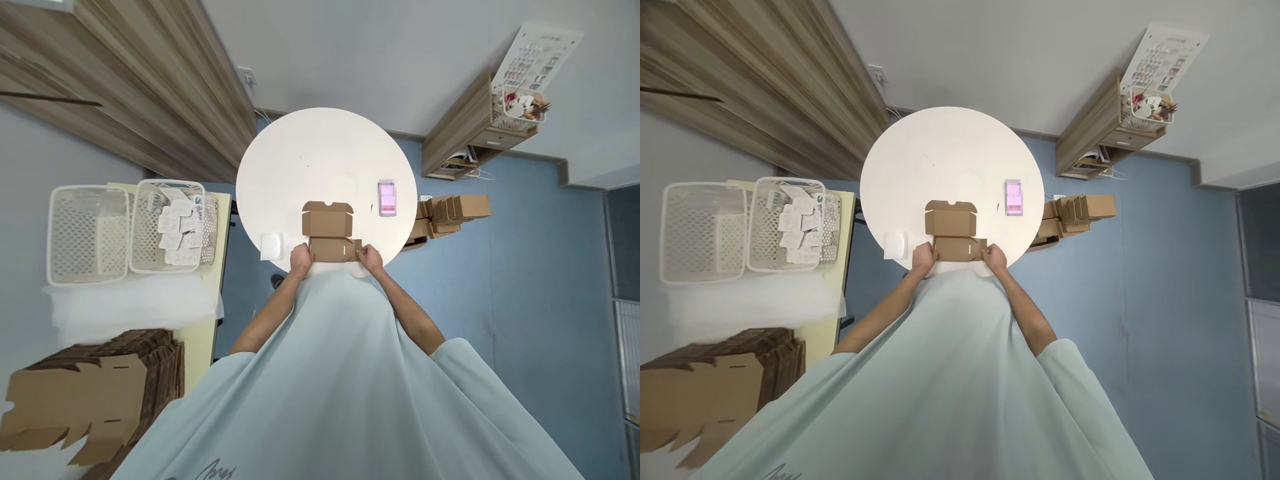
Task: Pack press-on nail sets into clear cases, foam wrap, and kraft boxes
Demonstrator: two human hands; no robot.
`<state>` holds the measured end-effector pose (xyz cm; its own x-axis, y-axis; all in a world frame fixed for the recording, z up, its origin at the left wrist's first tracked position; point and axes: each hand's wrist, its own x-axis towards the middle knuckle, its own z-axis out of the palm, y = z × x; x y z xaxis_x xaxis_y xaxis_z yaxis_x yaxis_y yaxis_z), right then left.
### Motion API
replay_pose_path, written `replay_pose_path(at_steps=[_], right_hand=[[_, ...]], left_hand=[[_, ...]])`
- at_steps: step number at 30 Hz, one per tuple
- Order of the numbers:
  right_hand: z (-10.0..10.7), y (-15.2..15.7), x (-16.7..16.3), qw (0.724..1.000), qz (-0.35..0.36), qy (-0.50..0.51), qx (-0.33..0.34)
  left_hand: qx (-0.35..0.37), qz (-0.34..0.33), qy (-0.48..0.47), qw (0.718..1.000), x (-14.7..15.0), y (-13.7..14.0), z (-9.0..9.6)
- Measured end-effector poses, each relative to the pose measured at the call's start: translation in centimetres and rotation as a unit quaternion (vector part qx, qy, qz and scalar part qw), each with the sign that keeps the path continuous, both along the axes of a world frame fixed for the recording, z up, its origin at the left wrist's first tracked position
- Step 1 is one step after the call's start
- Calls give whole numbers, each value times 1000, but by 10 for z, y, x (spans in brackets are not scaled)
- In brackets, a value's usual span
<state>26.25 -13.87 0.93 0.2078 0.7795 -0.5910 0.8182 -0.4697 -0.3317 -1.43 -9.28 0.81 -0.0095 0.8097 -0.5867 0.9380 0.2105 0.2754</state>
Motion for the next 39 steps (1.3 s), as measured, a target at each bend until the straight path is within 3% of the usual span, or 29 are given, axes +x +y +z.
replay_pose_path(at_steps=[2,8,16,19,23,33,39], right_hand=[[-2,1,-1,1000,17,6,-20],[10,6,-13,998,57,2,3],[22,18,-50,986,161,15,35],[18,27,-53,990,136,7,38],[12,37,-50,995,99,-22,-10],[13,45,-64,989,117,-81,-39],[16,43,-63,988,118,-87,-54]], left_hand=[[-4,-2,0,1000,1,0,1],[-7,21,-5,1000,4,1,3],[-6,38,-4,999,8,1,4],[-7,42,-4,999,8,0,4],[-8,41,-5,999,7,-2,5],[-9,25,-10,1000,2,-5,3],[-14,54,-30,998,-5,-8,-2]])
